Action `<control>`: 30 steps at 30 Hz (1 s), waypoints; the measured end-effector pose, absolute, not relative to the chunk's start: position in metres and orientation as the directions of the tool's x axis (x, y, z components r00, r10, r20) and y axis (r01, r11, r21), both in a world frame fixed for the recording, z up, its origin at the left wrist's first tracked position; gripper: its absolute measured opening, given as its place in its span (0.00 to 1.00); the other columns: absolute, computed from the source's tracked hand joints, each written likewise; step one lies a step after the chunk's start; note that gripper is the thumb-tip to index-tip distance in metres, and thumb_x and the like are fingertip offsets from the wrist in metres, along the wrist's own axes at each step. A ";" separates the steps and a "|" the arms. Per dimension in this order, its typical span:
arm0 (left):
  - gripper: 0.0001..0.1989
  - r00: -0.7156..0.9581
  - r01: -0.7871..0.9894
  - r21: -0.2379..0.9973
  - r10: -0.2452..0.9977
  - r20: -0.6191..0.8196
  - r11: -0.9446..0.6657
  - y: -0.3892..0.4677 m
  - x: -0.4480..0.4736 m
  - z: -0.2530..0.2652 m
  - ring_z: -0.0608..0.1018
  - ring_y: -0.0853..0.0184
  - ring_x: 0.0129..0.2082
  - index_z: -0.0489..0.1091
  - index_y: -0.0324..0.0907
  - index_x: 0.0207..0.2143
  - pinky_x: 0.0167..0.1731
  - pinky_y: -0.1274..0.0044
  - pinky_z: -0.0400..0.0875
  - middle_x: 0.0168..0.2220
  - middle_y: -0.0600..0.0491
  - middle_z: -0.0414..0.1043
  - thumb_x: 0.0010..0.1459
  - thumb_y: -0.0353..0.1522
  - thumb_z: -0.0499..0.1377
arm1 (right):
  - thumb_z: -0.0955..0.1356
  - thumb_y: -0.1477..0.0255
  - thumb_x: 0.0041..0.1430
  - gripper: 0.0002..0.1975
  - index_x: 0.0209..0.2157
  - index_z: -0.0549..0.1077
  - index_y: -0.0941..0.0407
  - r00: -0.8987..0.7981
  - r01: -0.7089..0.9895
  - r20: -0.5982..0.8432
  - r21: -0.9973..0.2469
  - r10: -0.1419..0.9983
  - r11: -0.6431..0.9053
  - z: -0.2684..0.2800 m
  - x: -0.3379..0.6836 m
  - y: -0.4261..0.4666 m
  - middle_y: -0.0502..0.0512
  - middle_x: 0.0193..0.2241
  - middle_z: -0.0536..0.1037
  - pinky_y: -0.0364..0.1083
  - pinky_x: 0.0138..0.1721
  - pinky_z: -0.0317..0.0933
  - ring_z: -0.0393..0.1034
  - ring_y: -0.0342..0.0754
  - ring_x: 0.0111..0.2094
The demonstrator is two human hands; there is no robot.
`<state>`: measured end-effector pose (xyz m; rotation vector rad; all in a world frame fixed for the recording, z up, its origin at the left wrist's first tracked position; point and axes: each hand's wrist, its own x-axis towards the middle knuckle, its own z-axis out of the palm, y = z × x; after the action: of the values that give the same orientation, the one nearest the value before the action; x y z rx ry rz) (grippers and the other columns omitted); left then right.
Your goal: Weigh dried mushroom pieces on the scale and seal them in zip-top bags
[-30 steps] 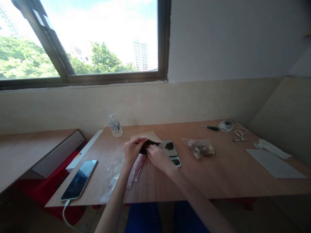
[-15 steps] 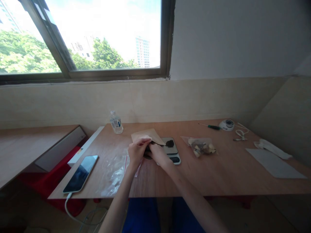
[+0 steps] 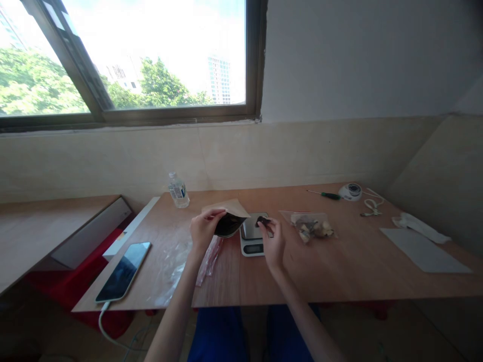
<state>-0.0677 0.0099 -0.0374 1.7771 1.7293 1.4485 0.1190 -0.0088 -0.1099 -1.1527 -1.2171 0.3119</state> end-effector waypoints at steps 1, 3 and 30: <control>0.08 -0.211 0.599 0.760 0.867 0.452 -0.251 0.010 -0.068 -0.037 0.78 0.66 0.29 0.77 0.52 0.31 0.28 0.79 0.68 0.30 0.58 0.79 0.50 0.41 0.60 | 0.63 0.66 0.59 0.10 0.40 0.68 0.57 0.340 0.439 0.596 -0.785 0.728 0.437 -0.114 0.123 -0.002 0.59 0.37 0.77 0.51 0.40 0.66 0.72 0.51 0.38; 0.08 -0.205 0.600 0.759 0.870 0.449 -0.250 0.009 -0.068 -0.037 0.78 0.66 0.29 0.77 0.52 0.31 0.28 0.79 0.68 0.30 0.58 0.79 0.50 0.41 0.60 | 0.63 0.70 0.59 0.07 0.36 0.71 0.56 0.192 0.595 0.645 -0.676 0.740 0.435 -0.121 0.129 0.011 0.59 0.38 0.76 0.52 0.43 0.64 0.69 0.52 0.40; 0.07 -0.193 0.645 0.729 0.873 0.448 -0.232 -0.001 -0.054 -0.045 0.78 0.71 0.30 0.76 0.53 0.33 0.30 0.82 0.67 0.33 0.61 0.78 0.53 0.39 0.58 | 0.59 0.79 0.60 0.13 0.40 0.73 0.60 -0.380 0.700 0.582 -0.327 0.719 0.635 -0.077 0.064 -0.030 0.59 0.40 0.74 0.47 0.47 0.62 0.66 0.50 0.44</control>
<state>-0.0538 -0.0008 -0.0447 1.8229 1.7771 1.3916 0.0636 -0.0301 -0.0770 -1.1023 -2.1443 0.0339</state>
